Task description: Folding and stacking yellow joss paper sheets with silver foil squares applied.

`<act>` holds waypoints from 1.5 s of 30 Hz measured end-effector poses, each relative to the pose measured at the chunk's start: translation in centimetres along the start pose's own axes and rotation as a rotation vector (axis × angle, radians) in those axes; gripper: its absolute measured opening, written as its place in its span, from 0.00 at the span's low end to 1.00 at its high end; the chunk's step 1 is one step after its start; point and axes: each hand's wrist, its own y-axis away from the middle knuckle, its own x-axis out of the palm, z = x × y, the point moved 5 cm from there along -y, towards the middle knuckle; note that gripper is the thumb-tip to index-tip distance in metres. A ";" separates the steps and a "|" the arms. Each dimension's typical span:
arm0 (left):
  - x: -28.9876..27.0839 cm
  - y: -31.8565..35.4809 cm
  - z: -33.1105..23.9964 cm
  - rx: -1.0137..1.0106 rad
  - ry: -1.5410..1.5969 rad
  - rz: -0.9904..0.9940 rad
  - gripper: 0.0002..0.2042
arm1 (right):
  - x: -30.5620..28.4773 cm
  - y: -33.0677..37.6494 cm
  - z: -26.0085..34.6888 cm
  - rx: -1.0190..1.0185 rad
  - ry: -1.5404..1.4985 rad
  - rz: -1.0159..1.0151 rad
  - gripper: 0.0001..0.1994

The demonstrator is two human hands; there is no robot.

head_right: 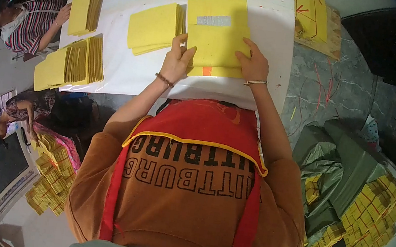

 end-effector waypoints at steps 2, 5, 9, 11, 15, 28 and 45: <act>-0.8 1.4 -2.9 0.103 -0.115 0.044 0.15 | 0.2 -0.3 -0.9 -0.055 -0.040 -0.022 0.23; -1.2 2.6 -4.9 0.432 -0.603 0.073 0.13 | 0.1 -0.2 -0.7 -0.065 -0.067 -0.024 0.23; 0.3 2.2 -7.9 0.820 -0.594 -0.073 0.13 | 0.5 -0.4 -1.1 -0.063 -0.073 -0.025 0.23; 2.2 0.8 -7.1 0.835 -0.611 -0.024 0.17 | 0.6 -0.4 -1.3 -0.062 -0.080 -0.023 0.24; 5.0 -0.8 -5.2 0.828 -0.788 0.090 0.26 | 0.4 -0.2 -0.8 -0.067 -0.114 -0.029 0.24; 5.3 -1.0 -4.2 0.898 -0.857 0.104 0.27 | 2.8 5.8 2.1 -0.513 0.699 -0.002 0.33; -1.0 0.3 -10.3 1.019 -0.647 -0.043 0.26 | -2.8 2.4 -1.8 0.064 -0.772 -0.123 0.18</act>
